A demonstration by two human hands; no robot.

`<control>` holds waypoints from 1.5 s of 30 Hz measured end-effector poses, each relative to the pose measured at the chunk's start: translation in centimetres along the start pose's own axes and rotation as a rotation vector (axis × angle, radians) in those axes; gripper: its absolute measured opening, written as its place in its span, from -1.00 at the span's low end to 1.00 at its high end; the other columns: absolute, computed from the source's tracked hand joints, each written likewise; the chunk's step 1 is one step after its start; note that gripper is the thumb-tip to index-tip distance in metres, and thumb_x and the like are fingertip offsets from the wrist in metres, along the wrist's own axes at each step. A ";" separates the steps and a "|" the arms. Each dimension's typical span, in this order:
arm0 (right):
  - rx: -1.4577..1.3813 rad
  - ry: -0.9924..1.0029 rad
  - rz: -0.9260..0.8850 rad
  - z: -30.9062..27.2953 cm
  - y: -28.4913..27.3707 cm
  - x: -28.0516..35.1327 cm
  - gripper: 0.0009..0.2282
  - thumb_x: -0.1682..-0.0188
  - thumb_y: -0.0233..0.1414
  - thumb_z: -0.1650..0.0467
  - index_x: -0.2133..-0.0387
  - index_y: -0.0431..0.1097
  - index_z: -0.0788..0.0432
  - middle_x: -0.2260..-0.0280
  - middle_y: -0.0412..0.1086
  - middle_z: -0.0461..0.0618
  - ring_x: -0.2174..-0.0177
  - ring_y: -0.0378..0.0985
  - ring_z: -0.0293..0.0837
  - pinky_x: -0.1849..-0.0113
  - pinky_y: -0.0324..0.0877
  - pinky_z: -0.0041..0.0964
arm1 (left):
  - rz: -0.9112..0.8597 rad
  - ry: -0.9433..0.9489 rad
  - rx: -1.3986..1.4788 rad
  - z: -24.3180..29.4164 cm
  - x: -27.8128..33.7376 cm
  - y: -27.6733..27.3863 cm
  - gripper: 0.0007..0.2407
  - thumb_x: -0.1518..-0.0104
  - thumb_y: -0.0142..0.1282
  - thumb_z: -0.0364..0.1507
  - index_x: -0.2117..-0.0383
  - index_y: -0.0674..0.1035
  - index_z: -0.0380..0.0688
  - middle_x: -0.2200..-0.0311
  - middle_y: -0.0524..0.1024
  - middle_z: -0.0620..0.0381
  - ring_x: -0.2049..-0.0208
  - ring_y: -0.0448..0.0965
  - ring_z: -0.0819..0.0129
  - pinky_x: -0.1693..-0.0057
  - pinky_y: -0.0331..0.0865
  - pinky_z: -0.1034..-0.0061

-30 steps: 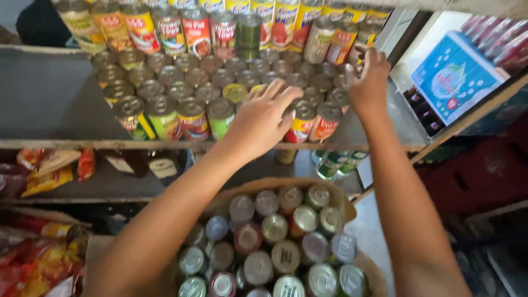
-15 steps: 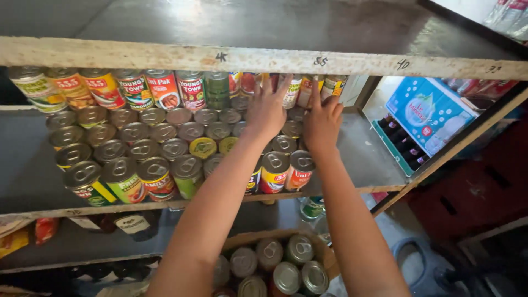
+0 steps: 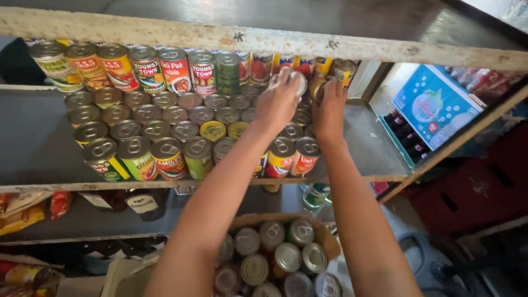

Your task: Arrange canned goods from a cardboard box onto store shelves.

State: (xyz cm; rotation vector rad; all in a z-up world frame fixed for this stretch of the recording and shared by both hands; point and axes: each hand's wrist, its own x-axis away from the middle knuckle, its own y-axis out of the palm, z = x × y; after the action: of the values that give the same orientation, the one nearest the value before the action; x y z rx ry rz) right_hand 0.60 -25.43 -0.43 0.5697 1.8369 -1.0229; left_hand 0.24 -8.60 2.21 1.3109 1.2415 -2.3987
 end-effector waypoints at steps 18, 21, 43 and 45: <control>-0.899 0.056 -0.203 -16.8 -12.6 3.7 -0.54 -0.02 0.32 0.63 0.02 0.11 0.21 0.09 0.19 -0.09 0.05 0.35 -0.23 -0.03 0.27 -0.39 | -0.235 -0.215 0.064 9.8 21.3 -32.3 -0.64 -0.01 0.36 -0.38 0.22 0.37 -0.14 0.23 0.52 -0.01 0.20 0.60 -0.07 0.16 0.43 0.14; -0.919 0.057 -0.733 -21.7 -13.7 6.0 -0.64 0.02 0.28 0.53 0.03 0.28 0.21 -0.04 0.31 -0.07 0.06 0.42 -0.21 0.02 0.38 -0.33 | -0.411 -0.311 0.004 9.4 24.4 -33.3 -0.65 0.05 0.34 -0.33 0.26 0.39 -0.12 0.29 0.55 -0.06 0.22 0.56 -0.16 0.24 0.38 0.05; -0.456 -0.415 -0.995 -29.7 -6.6 18.2 -0.45 0.30 0.31 0.44 0.00 0.28 0.19 -0.05 0.13 0.24 -0.06 0.20 0.29 -0.08 0.23 0.07 | -0.463 -0.053 -0.467 2.7 36.2 -25.5 -0.67 0.15 0.17 -0.51 0.17 0.57 -0.09 0.21 0.53 0.07 0.13 0.54 0.10 0.09 0.47 0.24; -0.490 -0.388 -0.986 -29.4 -6.8 17.1 -0.43 0.28 0.31 0.44 -0.04 0.27 0.20 -0.06 0.12 0.24 -0.06 0.19 0.30 -0.08 0.22 0.07 | -0.452 -0.003 -0.518 2.8 35.9 -25.3 -0.69 0.14 0.17 -0.47 0.18 0.57 -0.08 0.20 0.55 0.06 0.16 0.55 0.11 0.10 0.47 0.22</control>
State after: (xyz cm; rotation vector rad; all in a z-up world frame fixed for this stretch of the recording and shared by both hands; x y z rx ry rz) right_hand -27.06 -5.21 -6.22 -0.8612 1.8941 -1.1021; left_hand -35.38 14.76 -8.83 0.9421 2.1589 -2.0786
